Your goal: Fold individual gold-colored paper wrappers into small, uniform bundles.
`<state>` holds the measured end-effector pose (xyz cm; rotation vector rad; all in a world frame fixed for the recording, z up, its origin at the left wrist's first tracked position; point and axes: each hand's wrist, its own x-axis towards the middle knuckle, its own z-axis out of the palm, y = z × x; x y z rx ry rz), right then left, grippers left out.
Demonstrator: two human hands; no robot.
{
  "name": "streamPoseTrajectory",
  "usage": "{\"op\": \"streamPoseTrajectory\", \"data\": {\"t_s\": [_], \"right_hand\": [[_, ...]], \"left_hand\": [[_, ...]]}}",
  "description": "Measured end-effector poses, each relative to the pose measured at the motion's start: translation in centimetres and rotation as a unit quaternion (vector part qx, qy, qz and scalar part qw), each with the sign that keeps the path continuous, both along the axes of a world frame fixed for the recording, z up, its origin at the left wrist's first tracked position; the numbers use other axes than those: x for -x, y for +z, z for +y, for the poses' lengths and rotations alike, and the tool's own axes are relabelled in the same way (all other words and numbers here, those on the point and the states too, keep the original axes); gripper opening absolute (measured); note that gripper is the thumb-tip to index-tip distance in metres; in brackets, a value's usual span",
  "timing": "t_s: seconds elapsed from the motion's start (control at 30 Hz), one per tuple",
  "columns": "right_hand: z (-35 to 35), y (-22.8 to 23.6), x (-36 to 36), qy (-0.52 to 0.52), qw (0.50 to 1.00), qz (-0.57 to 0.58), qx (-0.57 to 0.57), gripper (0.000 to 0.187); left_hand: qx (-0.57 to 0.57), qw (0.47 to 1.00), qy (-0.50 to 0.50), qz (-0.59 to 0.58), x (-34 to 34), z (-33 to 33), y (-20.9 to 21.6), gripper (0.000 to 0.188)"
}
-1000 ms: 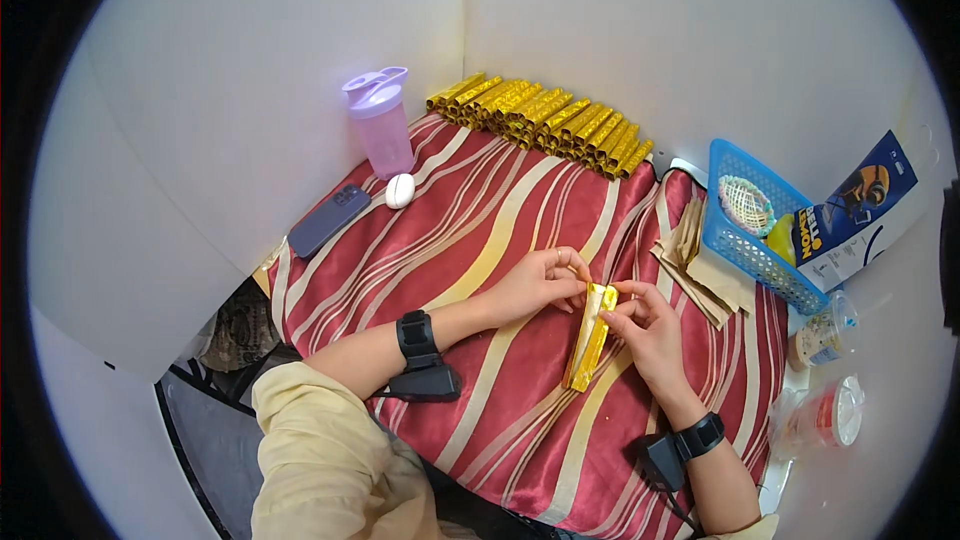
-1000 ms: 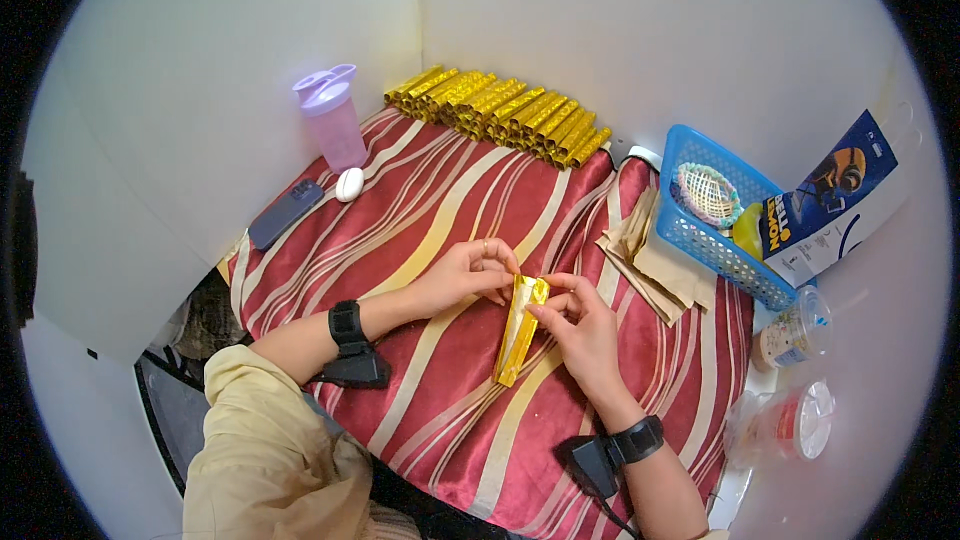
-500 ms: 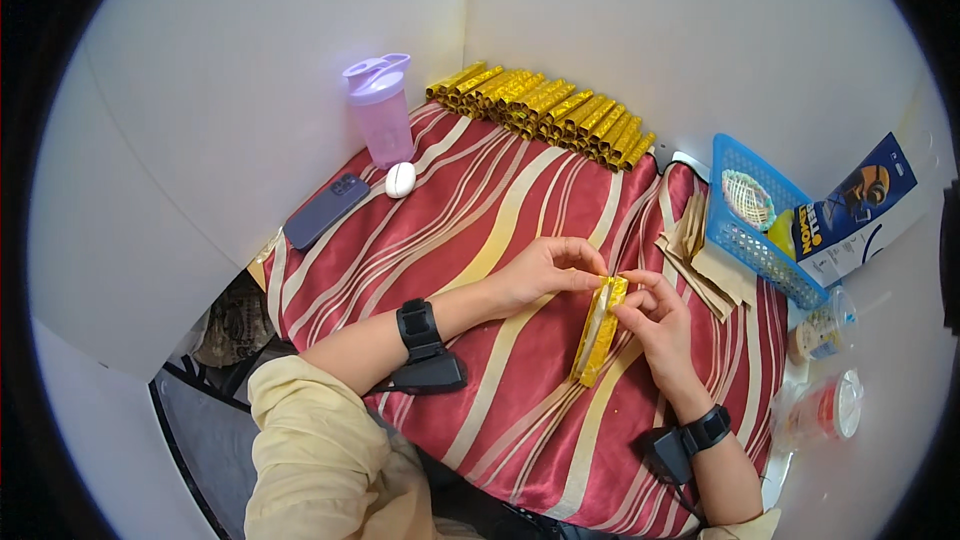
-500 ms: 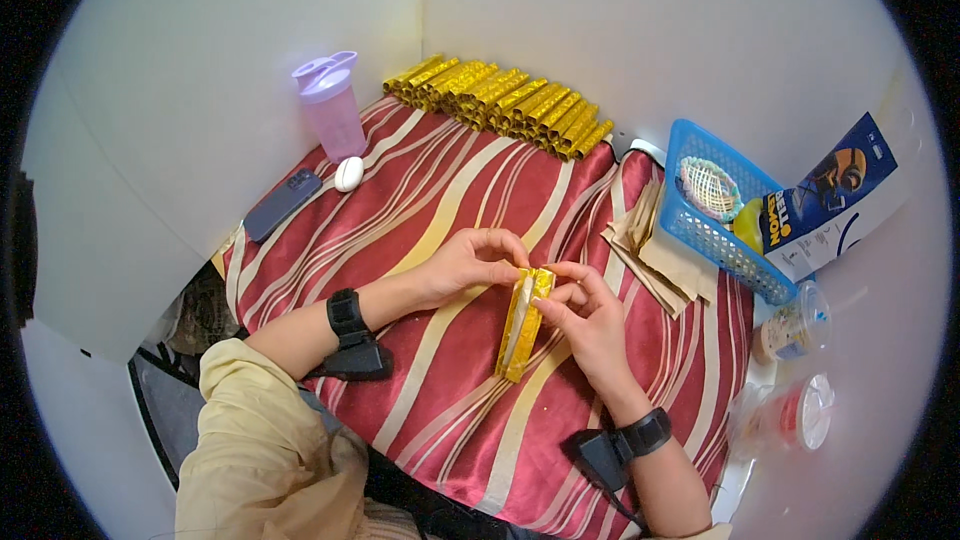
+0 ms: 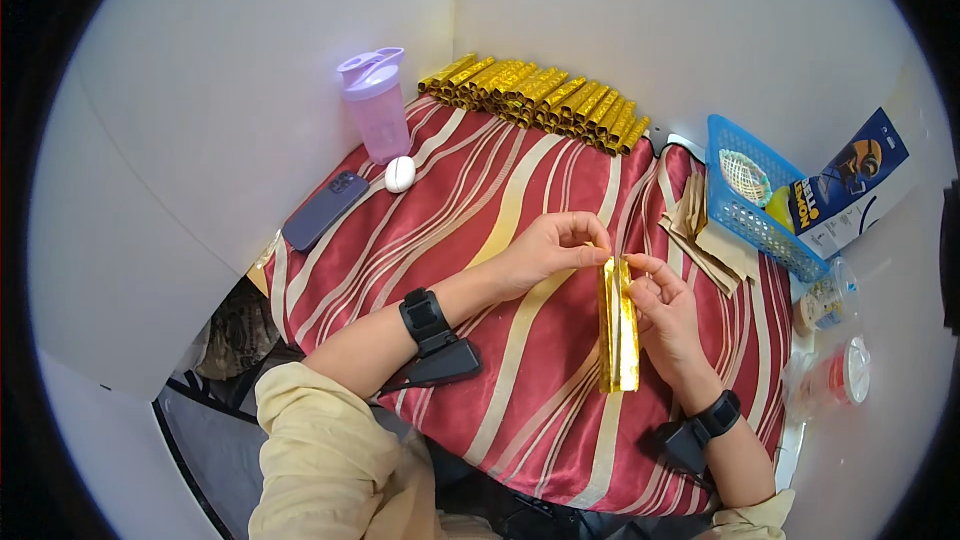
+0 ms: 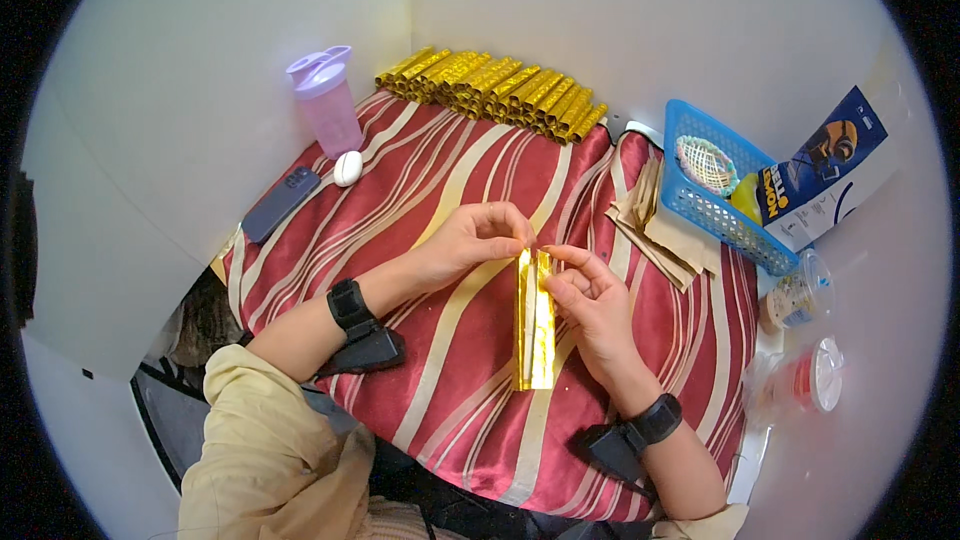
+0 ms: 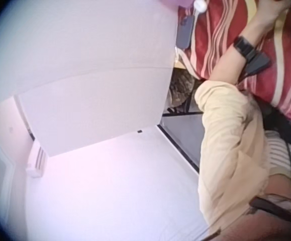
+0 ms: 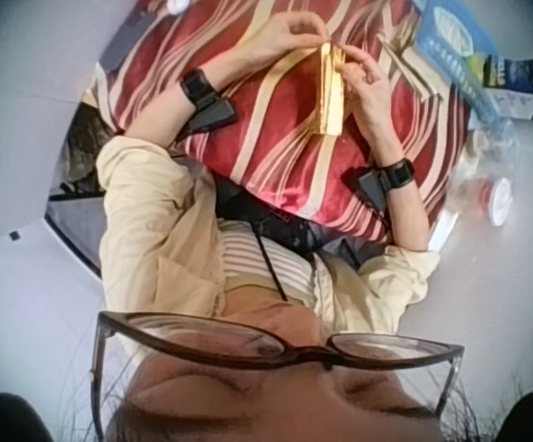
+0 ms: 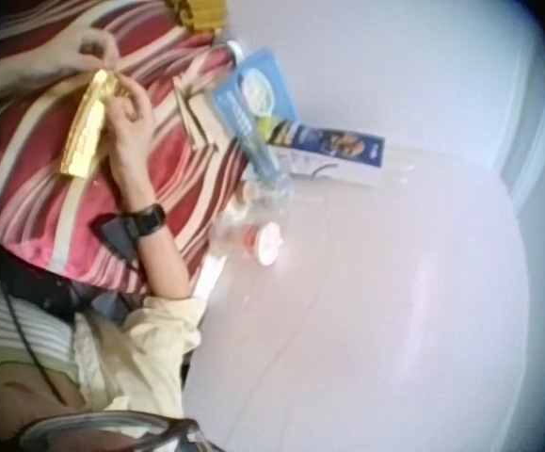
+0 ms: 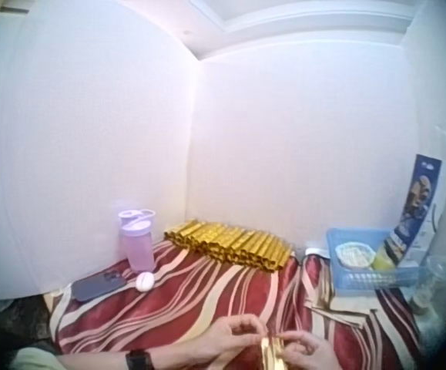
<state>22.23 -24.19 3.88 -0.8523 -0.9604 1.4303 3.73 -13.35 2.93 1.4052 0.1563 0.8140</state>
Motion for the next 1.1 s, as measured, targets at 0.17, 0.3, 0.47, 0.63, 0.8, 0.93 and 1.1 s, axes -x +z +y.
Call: {"op": "streamPoseTrajectory", "data": {"t_s": [0.17,0.3,0.47,0.63,0.8,0.93,1.1], "right_hand": [[-0.1,-0.8,-0.6,-0.003,1.0,-0.012,-0.023,0.039],[-0.1,-1.1,-0.7,-0.014,0.998,-0.049,-0.044,0.039],[-0.4,-0.6,-0.3,-0.021,0.992,-0.111,-0.052,0.036],[-0.3,-0.7,-0.4,-0.013,0.99,-0.125,-0.056,0.035],[-0.3,-0.8,-0.6,-0.016,0.989,-0.123,-0.074,0.034],[-0.2,-1.1,-0.8,-0.015,0.988,-0.128,-0.084,0.034],[-0.1,-1.1,-0.7,-0.007,0.992,-0.104,-0.065,0.034]], "left_hand": [[0.027,0.996,-0.039,0.074,-0.3,-0.5,0.0,0.014],[0.035,0.996,-0.037,0.075,-0.2,-0.2,-0.4,0.014],[0.057,0.997,-0.036,0.048,-0.2,-0.1,-0.8,0.013],[0.055,0.996,-0.013,0.063,-0.3,0.0,-1.1,0.014],[0.058,0.995,-0.008,0.077,-0.4,-0.2,-0.7,0.014],[0.058,0.996,-0.005,0.067,-0.5,-0.2,-0.9,0.014],[0.057,0.996,-0.008,0.062,-0.3,-0.1,-0.9,0.015]]}}
